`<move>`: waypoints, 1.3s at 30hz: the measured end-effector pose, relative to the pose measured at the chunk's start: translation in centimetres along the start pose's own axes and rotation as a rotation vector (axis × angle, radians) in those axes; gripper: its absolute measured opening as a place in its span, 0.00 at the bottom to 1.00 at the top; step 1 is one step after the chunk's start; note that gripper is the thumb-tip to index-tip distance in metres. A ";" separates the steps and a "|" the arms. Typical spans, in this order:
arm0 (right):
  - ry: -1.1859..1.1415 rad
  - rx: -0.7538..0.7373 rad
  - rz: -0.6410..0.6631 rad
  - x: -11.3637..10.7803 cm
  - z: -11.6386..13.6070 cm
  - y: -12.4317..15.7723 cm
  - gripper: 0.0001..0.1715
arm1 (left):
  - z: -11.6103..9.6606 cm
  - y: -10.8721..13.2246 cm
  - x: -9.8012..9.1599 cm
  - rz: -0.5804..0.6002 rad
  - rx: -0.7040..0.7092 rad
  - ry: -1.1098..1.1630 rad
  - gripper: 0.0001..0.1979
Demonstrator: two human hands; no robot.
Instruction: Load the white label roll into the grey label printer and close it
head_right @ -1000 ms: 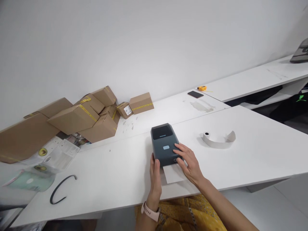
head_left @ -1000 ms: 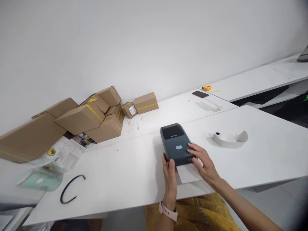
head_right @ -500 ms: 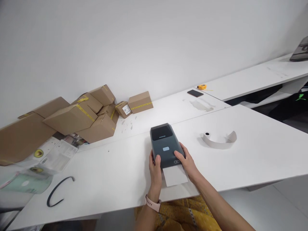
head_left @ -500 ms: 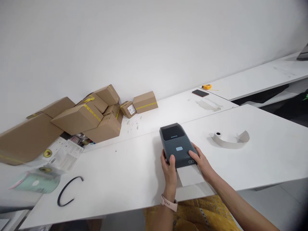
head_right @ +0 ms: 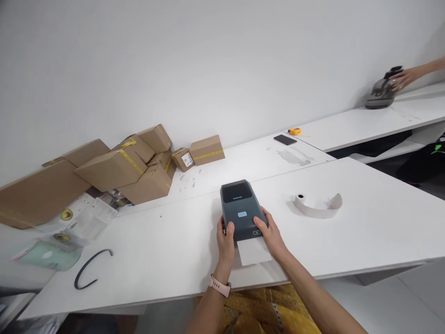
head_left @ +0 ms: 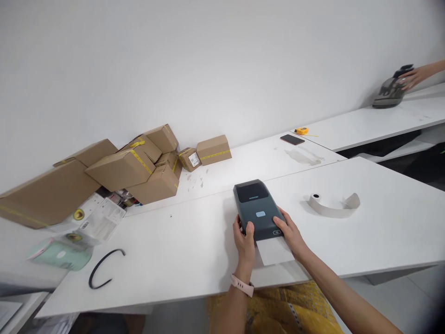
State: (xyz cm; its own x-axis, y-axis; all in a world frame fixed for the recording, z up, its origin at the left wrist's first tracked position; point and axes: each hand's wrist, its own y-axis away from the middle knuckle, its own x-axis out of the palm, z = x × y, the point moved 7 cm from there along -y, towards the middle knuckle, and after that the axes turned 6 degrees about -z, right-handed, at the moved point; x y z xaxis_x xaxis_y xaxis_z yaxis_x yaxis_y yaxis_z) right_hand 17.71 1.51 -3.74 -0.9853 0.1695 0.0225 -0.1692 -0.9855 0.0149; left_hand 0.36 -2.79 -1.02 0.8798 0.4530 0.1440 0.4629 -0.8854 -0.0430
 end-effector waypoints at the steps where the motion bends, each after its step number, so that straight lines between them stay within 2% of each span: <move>1: 0.051 -0.078 -0.002 -0.2 0.8 0.0 0.38 | -0.1 0.3 -0.1 0.011 -0.025 0.014 0.33; 3: 0.189 -0.320 0.016 -0.4 3.2 0.2 0.32 | 0.0 1.4 -0.8 -0.022 -0.084 0.031 0.34; 5: 0.320 -0.595 0.100 0.1 5.6 0.9 0.23 | 0.8 3.2 -2.1 -0.130 -0.139 0.038 0.34; 7: 0.400 -0.763 0.212 0.6 6.8 1.5 0.20 | 2.0 5.6 -3.2 -0.212 -0.195 0.071 0.32; 8: 0.423 -0.801 0.248 0.7 6.9 1.5 0.20 | 2.8 6.8 -3.3 -0.206 -0.247 0.087 0.31; 12: 0.475 -0.814 0.274 0.8 6.6 1.1 0.22 | 5.0 10.0 -1.7 -0.056 -0.470 0.146 0.32; 16: 0.502 -0.776 0.290 0.8 6.2 0.9 0.22 | 4.5 10.0 0.4 0.050 -0.573 0.178 0.30; 26: 0.510 -0.716 0.303 0.7 6.2 1.1 0.25 | 4.5 9.4 1.0 0.060 -0.492 0.077 0.28; 32: 0.504 -0.723 0.285 0.9 6.2 1.0 0.24 | 4.2 9.3 1.1 0.021 -0.494 0.027 0.29; 34: 0.535 -0.737 0.276 0.9 6.2 1.0 0.24 | 3.9 9.6 1.1 0.066 -0.488 0.001 0.28; 37: 0.596 -0.775 0.257 0.8 6.4 1.1 0.23 | 3.5 10.1 0.8 0.203 -0.461 -0.056 0.29; 39: 0.627 -0.803 0.252 0.9 6.5 1.3 0.22 | 3.3 9.9 -0.3 0.207 -0.433 -0.092 0.31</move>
State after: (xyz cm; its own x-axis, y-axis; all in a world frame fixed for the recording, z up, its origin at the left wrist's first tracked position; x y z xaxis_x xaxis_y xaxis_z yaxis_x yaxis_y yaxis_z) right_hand 16.75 0.48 2.85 -0.7914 0.1487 -0.5929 0.3022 -0.7479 -0.5910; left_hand 5.06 -11.37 -4.70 0.9635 0.2530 0.0875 0.2069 -0.9111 0.3564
